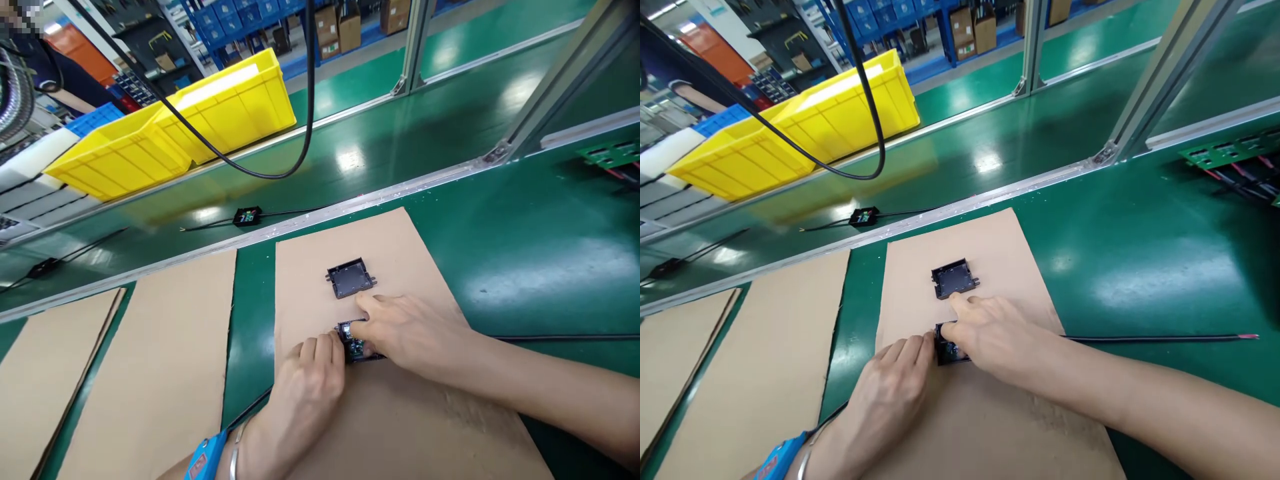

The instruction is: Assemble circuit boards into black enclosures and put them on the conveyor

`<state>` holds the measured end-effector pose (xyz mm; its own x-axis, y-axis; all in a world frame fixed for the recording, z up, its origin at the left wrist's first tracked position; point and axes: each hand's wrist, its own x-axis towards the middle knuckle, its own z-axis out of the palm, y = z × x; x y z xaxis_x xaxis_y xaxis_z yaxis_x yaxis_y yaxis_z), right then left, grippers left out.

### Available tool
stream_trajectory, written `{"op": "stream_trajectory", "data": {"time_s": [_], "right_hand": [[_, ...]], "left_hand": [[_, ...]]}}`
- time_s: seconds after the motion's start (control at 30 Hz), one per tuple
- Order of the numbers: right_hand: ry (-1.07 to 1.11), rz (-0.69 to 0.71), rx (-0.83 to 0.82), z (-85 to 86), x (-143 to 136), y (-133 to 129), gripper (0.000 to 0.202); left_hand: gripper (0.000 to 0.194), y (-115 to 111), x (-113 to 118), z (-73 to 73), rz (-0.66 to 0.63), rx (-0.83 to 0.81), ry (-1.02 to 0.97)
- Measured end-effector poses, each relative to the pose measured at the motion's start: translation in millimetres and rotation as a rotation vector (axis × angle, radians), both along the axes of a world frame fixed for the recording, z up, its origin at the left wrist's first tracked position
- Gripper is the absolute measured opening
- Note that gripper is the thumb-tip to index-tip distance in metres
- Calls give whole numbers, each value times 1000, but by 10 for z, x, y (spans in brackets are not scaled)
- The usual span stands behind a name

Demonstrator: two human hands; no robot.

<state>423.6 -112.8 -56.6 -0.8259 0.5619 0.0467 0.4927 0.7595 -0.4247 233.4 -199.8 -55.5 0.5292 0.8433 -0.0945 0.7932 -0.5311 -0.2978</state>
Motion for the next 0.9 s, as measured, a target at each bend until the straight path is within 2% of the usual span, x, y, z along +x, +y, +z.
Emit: {"op": "stream_trajectory", "data": {"time_s": [0.1,0.17,0.3,0.4,0.5,0.63,0.73,0.83,0.9], "right_hand": [[16,-21,20,-27,-6,-19,15],[14,-29,52,-62,-2,-16,13],[-3,16,17,-53,9,44,4],[-36,33,-69,64,-46,103,8],[-100,-28,-117,145,-190,146,19],[-210,-40,-81,120,-410,182,18],[-263,-29,-126,140,-499,205,15],[-308,-65,-167,214,-441,215,17],[-257,-66,-164,239,-310,194,21]], "left_hand": [[19,-28,99,-22,18,-2,181],[19,-9,115,-26,40,-21,174],[17,77,-11,0,112,-81,-96],[15,103,-142,-11,142,-68,-323],[18,89,-222,-82,101,-66,-452],[23,93,-273,-189,15,-83,-534],[24,119,-297,-226,-37,-78,-535],[22,133,-297,-219,-21,-82,-530],[21,135,-286,-188,4,-104,-526]]}}
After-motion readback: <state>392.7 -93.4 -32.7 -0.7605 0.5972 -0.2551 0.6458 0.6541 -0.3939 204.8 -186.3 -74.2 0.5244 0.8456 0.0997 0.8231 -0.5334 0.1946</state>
